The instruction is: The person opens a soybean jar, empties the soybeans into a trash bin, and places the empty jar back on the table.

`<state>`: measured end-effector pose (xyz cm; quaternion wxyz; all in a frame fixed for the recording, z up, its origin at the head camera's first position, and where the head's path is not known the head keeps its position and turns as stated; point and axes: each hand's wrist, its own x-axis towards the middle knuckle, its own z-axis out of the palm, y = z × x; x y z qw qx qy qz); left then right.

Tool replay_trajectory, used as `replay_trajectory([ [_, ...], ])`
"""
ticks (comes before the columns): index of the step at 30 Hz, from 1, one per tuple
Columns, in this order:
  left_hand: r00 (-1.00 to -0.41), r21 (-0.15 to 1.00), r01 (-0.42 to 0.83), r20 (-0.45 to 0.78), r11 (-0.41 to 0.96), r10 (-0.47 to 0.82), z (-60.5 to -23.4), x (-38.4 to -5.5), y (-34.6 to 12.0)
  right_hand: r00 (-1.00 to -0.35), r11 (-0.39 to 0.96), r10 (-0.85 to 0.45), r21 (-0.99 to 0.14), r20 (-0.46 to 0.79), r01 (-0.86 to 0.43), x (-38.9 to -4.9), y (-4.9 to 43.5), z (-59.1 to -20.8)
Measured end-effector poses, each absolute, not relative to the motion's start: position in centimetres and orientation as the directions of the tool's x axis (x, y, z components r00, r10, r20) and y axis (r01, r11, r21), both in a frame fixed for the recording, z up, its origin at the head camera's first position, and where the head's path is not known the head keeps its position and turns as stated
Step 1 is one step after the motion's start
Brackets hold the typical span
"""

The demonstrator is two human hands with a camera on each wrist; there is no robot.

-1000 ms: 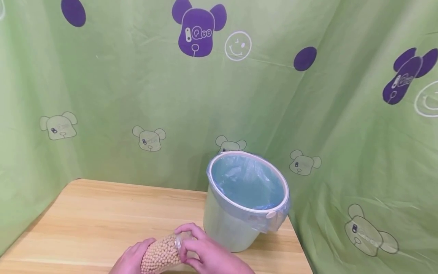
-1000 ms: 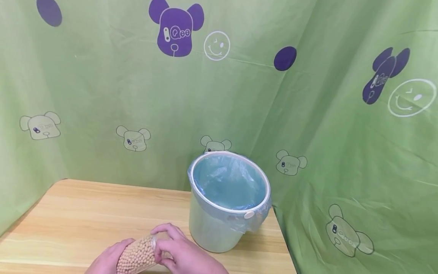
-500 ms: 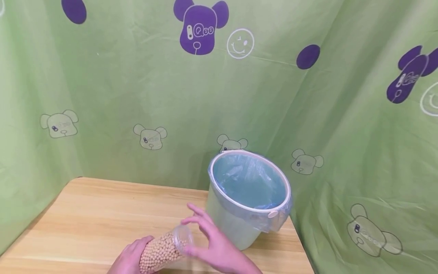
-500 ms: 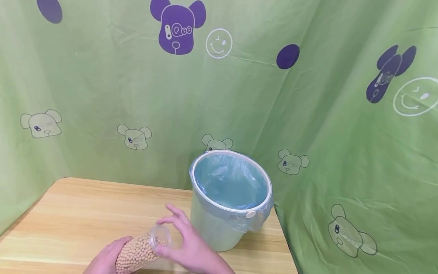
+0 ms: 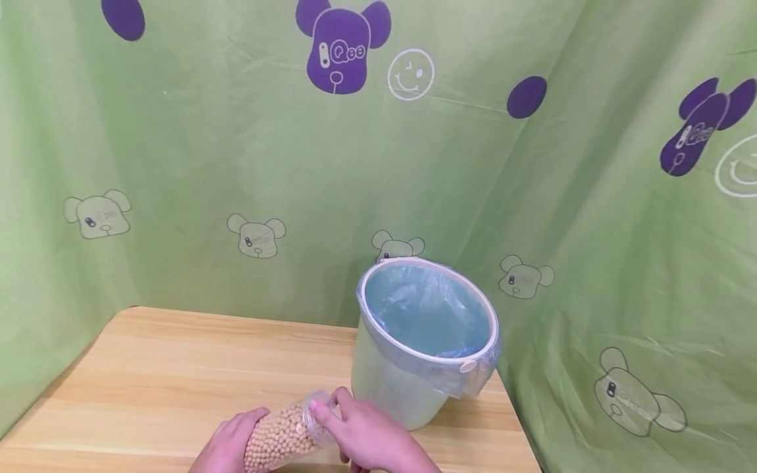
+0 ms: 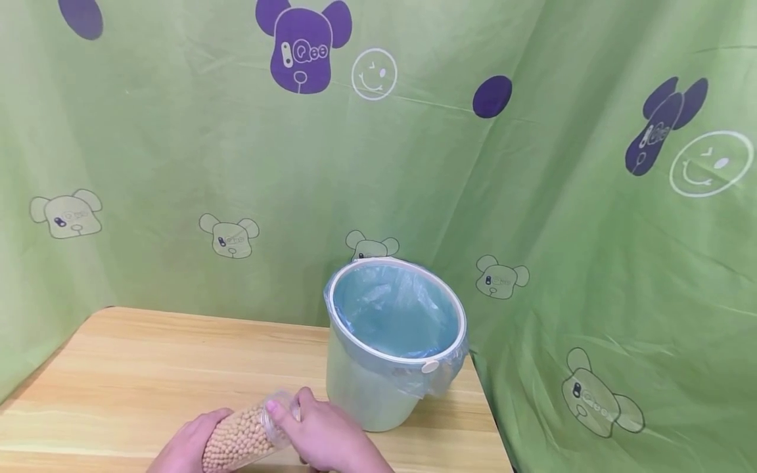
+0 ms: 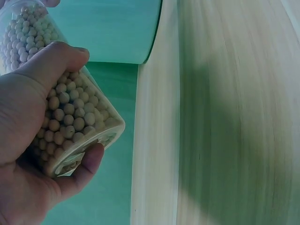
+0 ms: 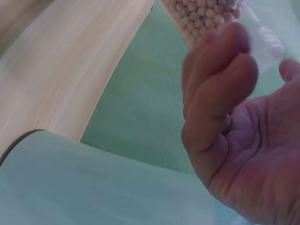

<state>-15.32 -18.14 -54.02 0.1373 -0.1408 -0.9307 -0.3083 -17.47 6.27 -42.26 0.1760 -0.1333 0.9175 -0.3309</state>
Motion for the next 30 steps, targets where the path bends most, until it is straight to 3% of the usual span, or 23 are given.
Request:
replay_trajectory([
  [30, -0.900, 0.485, 0.371, 0.399, 0.792, 0.177, -55.1, -15.1, -18.0, -0.859, 0.719, -0.503, -0.598, -0.096, -0.354, -17.4, 7.8, -41.8],
])
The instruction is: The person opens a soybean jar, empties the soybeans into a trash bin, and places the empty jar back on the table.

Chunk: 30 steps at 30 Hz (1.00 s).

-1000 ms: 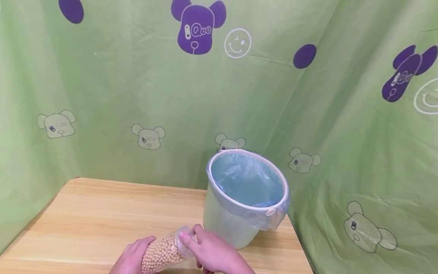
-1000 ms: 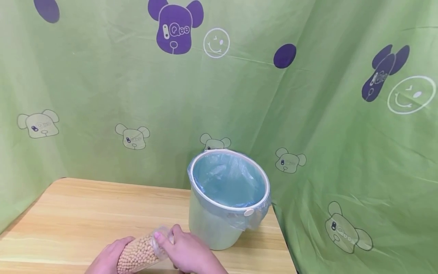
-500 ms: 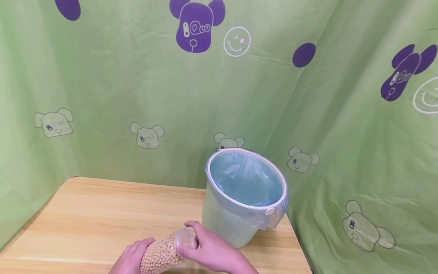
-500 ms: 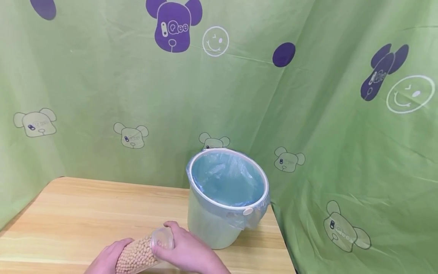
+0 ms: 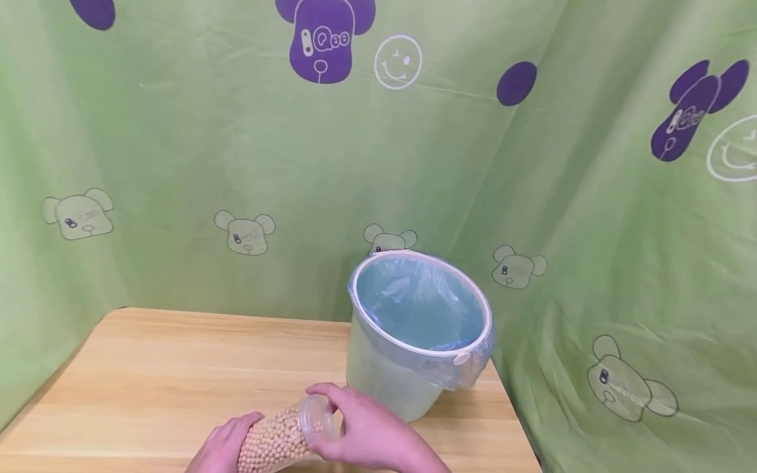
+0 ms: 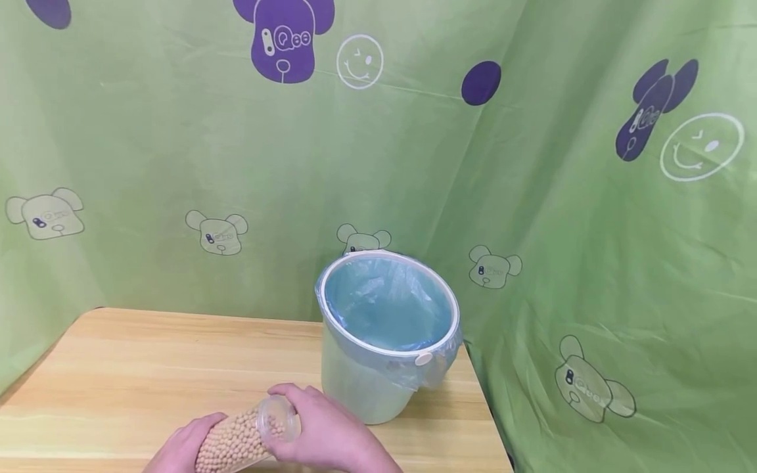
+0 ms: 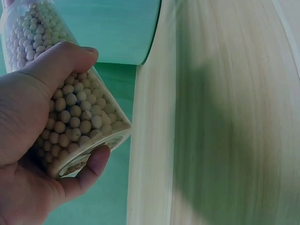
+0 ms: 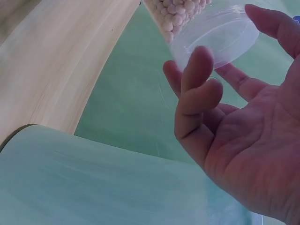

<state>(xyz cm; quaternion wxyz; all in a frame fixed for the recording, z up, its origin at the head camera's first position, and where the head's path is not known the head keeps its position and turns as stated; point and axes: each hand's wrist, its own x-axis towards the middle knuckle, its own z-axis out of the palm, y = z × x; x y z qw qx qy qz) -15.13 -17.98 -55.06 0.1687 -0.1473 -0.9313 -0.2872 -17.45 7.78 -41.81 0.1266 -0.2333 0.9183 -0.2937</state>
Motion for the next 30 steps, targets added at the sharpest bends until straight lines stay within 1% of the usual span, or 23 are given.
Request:
replay_trajectory([
  [7, -0.913, 0.497, 0.345, 0.373, 0.796, 0.163, -54.9, -15.0, -18.0, -0.838, 0.722, -0.544, -0.531, -0.042, -0.442, -17.1, 7.6, -41.5],
  [12, -0.920, 0.507, 0.334, 0.360, 0.795, 0.156, -54.8, -14.9, -18.1, -0.796, 0.707, -0.603, -0.426, 0.057, -0.565, -16.8, 7.5, -41.8],
  [16, -0.919, 0.519, 0.344, 0.357, 0.782, 0.168, -54.7, -15.1, -18.3, -0.732, 0.679, -0.665, -0.286, 0.149, -0.676, -17.0, 7.4, -42.1],
  [19, -0.915, 0.528, 0.364, 0.357, 0.768, 0.188, -54.7, -15.4, -18.5, -0.664, 0.641, -0.709, -0.176, 0.236, -0.747, -17.2, 7.5, -42.4],
  [21, -0.915, 0.537, 0.373, 0.351, 0.757, 0.201, -54.8, -15.6, -18.7, -0.629, 0.621, -0.723, -0.128, 0.286, -0.773, -17.3, 7.6, -42.7],
  [23, -0.918, 0.561, 0.374, 0.335, 0.739, 0.210, -54.9, -15.7, -18.9, -0.608, 0.613, -0.722, -0.101, 0.330, -0.784, -17.3, 7.7, -43.0],
  [25, -0.926, 0.586, 0.365, 0.309, 0.724, 0.217, -54.9, -15.8, -19.1, -0.608, 0.616, -0.702, -0.111, 0.371, -0.780, -17.2, 8.0, -43.5],
  [27, -0.931, 0.611, 0.360, 0.287, 0.705, 0.227, -54.9, -15.9, -19.2, -0.626, 0.615, -0.664, -0.178, 0.408, -0.768, -17.2, 8.3, -44.0],
  [29, -0.940, 0.635, 0.338, 0.263, 0.694, 0.218, -54.8, -15.9, -19.3, -0.664, 0.604, -0.612, -0.289, 0.429, -0.743, -17.1, 8.7, -44.4],
  [30, -0.943, 0.645, 0.330, 0.257, 0.689, 0.212, -54.7, -15.9, -19.4, -0.691, 0.590, -0.582, -0.363, 0.428, -0.721, -17.0, 8.9, -44.7],
])
